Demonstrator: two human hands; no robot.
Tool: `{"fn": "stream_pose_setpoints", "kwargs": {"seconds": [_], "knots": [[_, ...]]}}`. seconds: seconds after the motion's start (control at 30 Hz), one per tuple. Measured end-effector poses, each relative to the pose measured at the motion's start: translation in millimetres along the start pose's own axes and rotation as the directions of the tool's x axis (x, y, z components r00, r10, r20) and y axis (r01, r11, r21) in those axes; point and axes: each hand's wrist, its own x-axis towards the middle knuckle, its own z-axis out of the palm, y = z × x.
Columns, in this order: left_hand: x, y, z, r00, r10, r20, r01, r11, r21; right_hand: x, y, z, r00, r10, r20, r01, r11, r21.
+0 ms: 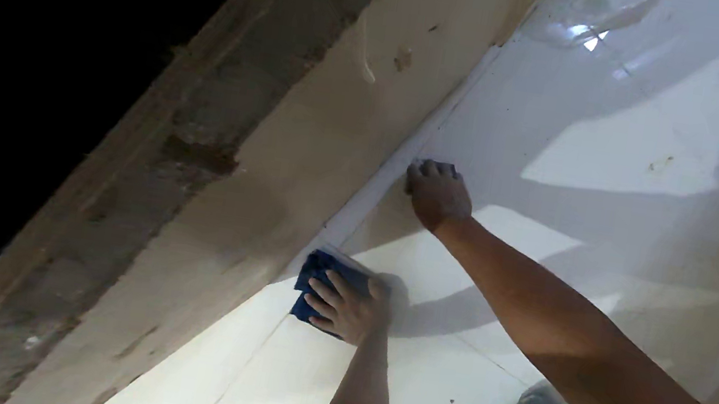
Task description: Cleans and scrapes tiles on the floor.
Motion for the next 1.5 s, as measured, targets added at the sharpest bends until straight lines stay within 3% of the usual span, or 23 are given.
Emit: {"fn": "stream_pose_setpoints", "kwargs": {"seconds": [0.17, 0.27, 0.33, 0.43, 0.5, 0.57, 0.63, 0.73, 0.8, 0.87, 0.93, 0.97, 1.03, 1.1, 1.13, 1.2, 1.27, 1.3, 1.33, 1.4, 1.43, 1.5], "knots": [[0, -2, 0, 1.000, 0.002, 0.004, -0.002, 1.000, 0.016, 22, 10, -21, 0.990, 0.126, -0.065, -0.123, 0.991, 0.052], [-1, 1, -1, 1.000, 0.000, 0.013, 0.000, 1.000, 0.014, -6, -6, 14, 0.998, -0.065, -0.022, 0.064, 0.997, -0.045], [0, 2, -2, 1.000, 0.003, -0.001, -0.003, 1.000, 0.010, -3, 6, 11, 0.993, -0.110, -0.030, 0.108, 0.992, -0.066], [-3, 2, -2, 1.000, 0.009, -0.005, -0.009, 1.000, 0.022, 30, 44, -29, 0.993, 0.059, -0.103, -0.059, 0.998, 0.006], [-2, 0, -1, 1.000, 0.001, -0.008, 0.000, 0.999, 0.039, 32, 42, -28, 0.989, 0.088, -0.120, -0.087, 0.996, 0.010], [-2, 0, 3, 0.999, 0.008, -0.036, -0.007, 0.999, 0.036, -14, 22, 18, 0.990, -0.075, -0.116, 0.070, 0.996, -0.053], [-2, 0, 2, 0.999, 0.033, -0.036, -0.032, 0.999, 0.027, -96, 5, 79, 0.965, -0.250, -0.073, 0.251, 0.968, -0.004], [-3, 1, 1, 0.999, 0.025, -0.023, -0.025, 1.000, 0.000, -184, 26, 133, 0.934, -0.353, 0.044, 0.351, 0.935, 0.043], [-2, 1, -1, 0.999, 0.013, -0.033, -0.013, 1.000, -0.002, -178, 65, 129, 0.954, -0.281, -0.105, 0.274, 0.959, -0.072], [-3, 1, -1, 0.999, 0.017, -0.029, -0.017, 1.000, -0.005, -141, 112, 88, 0.991, -0.044, -0.129, 0.040, 0.999, -0.033], [-3, 2, -2, 0.998, 0.062, -0.028, -0.063, 0.998, -0.013, -115, 150, 29, 0.964, 0.237, -0.116, -0.226, 0.969, 0.101], [-2, -2, -2, 0.991, 0.134, -0.027, -0.134, 0.991, -0.024, -117, 160, 5, 0.939, 0.322, -0.119, -0.295, 0.935, 0.197], [-18, -37, 4, 0.924, 0.382, -0.011, -0.382, 0.924, -0.007, -156, 160, -9, 0.922, 0.363, -0.133, -0.282, 0.867, 0.410], [-75, -89, 15, 0.833, 0.551, 0.047, -0.552, 0.833, 0.037, -217, 159, 18, 0.912, 0.394, -0.116, -0.239, 0.739, 0.630], [-119, -114, 17, 0.792, 0.602, 0.099, -0.608, 0.793, 0.044, -247, 162, 41, 0.891, 0.444, -0.101, -0.218, 0.610, 0.762], [-206, -151, 20, 0.686, 0.669, 0.287, -0.699, 0.715, 0.004, -281, 170, 85, 0.810, 0.586, 0.013, -0.133, 0.162, 0.978], [-266, -177, 23, 0.558, 0.640, 0.529, -0.755, 0.655, 0.004, -295, 171, 117, 0.718, 0.664, 0.209, -0.006, -0.294, 0.956], [-275, -176, 30, 0.528, 0.643, 0.554, -0.783, 0.622, 0.024, -298, 175, 127, 0.705, 0.659, 0.262, 0.057, -0.422, 0.905], [-269, -165, 38, 0.518, 0.699, 0.493, -0.810, 0.585, 0.022, -297, 183, 135, 0.717, 0.641, 0.274, 0.122, -0.502, 0.856], [-220, -132, 39, 0.538, 0.792, 0.287, -0.834, 0.549, 0.049, -295, 196, 150, 0.761, 0.596, 0.257, 0.199, -0.591, 0.782], [-182, -112, 34, 0.592, 0.785, 0.181, -0.805, 0.589, 0.076, -293, 201, 154, 0.780, 0.577, 0.241, 0.222, -0.616, 0.756], [-103, -61, 19, 0.789, 0.614, 0.021, -0.612, 0.782, 0.121, -288, 208, 157, 0.795, 0.563, 0.224, 0.246, -0.637, 0.730]]}}
